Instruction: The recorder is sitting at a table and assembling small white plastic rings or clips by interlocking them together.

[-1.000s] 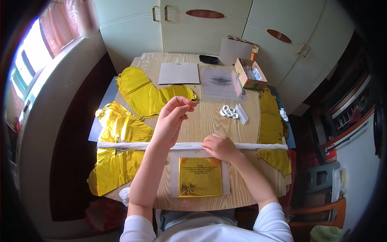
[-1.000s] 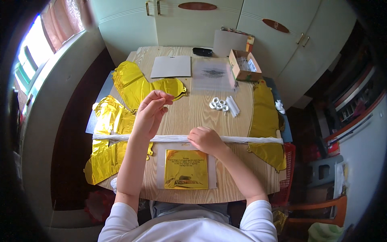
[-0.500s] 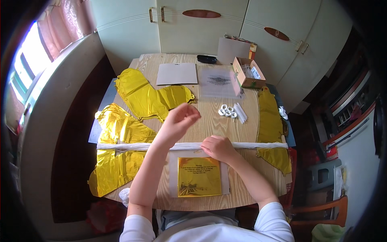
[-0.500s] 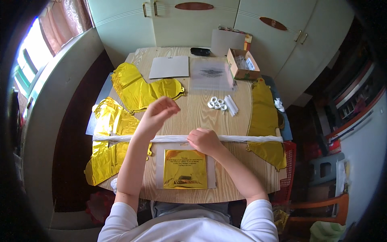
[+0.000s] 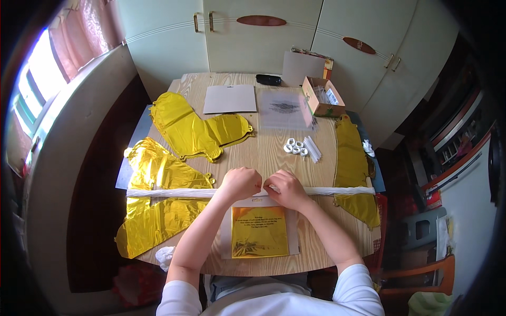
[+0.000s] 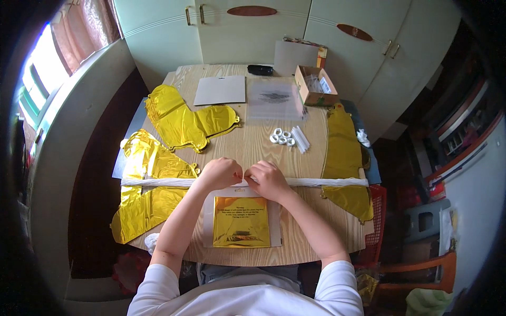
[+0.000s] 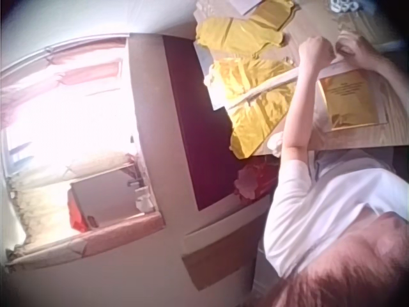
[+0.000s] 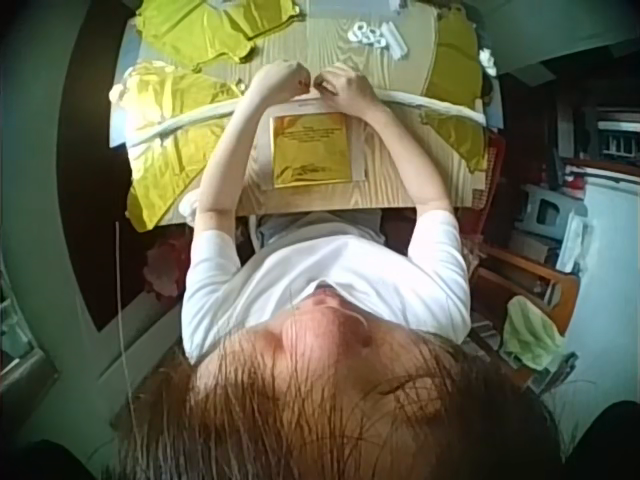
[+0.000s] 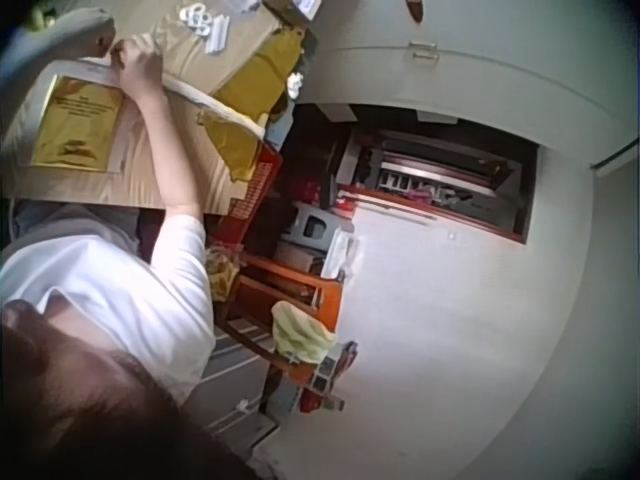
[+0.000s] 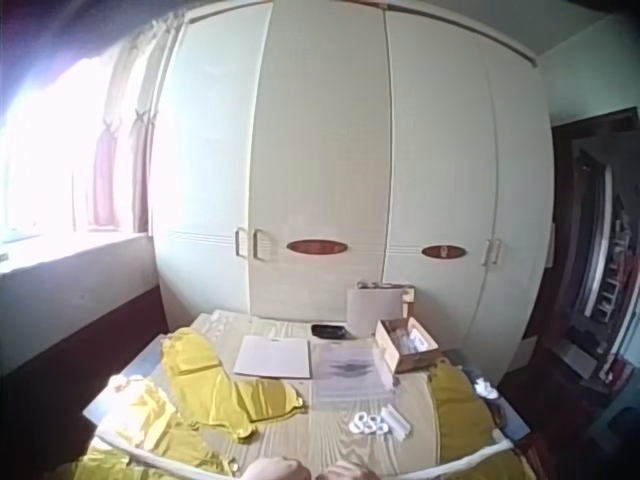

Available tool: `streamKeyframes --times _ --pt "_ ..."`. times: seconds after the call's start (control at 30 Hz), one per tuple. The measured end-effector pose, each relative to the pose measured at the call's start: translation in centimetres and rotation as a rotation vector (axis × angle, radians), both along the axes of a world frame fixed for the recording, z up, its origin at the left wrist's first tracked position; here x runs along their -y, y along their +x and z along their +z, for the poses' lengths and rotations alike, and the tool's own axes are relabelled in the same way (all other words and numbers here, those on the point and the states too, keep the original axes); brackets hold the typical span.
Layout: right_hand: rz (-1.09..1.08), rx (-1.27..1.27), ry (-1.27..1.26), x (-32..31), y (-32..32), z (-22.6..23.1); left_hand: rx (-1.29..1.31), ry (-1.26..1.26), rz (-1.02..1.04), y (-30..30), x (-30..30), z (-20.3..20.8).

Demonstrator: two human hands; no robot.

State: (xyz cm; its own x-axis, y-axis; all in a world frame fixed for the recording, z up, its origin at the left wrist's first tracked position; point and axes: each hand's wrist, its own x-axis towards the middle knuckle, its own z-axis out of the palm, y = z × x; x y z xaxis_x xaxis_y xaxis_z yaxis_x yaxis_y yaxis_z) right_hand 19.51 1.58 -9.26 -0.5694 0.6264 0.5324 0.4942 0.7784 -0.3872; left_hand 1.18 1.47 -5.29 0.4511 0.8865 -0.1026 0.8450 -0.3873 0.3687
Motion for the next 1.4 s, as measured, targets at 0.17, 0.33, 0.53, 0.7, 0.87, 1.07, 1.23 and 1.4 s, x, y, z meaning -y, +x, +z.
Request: streamKeyframes --times 0.17,0.33,0.53,0.7,0.87,1.07,1.23,1.4 --pt "-0.028 -0.079 -0.219 0.1 0.2 0.8 -0.070 -0.066 -0.009 -0.5 -0.4 -0.8" --pt "-0.029 -0.278 -0.440 -0.3 1.1 2.0 -0.066 -0.025 -0.022 -1.0 -0.5 -1.4" --pt "0.018 -0.342 -0.536 -0.2 1.8 5.9 0.446 -0.068 -0.045 -0.3 0.1 3.6" --pt "0.278 -0.471 -0.678 -0.7 1.2 7.4 0.988 0.025 -0.048 0.4 0.8 4.4" --pt "0.475 -0.815 -0.992 1.3 -1.7 9.4 1.291 -0.031 -0.055 0.7 1.0 3.9" --pt "0.449 -0.760 -1.193 -0.5 -0.1 6.6 1.789 -0.534 0.025 -1.3 0.3 3.7" --pt "0.090 -0.326 -0.741 0.0 -0.9 6.5 1.669 -0.234 0.238 -0.4 1.2 6.7" --pt "0.302 -0.772 -0.624 1.0 0.9 8.2 0.719 0.294 -0.028 -0.8 1.0 5.1"
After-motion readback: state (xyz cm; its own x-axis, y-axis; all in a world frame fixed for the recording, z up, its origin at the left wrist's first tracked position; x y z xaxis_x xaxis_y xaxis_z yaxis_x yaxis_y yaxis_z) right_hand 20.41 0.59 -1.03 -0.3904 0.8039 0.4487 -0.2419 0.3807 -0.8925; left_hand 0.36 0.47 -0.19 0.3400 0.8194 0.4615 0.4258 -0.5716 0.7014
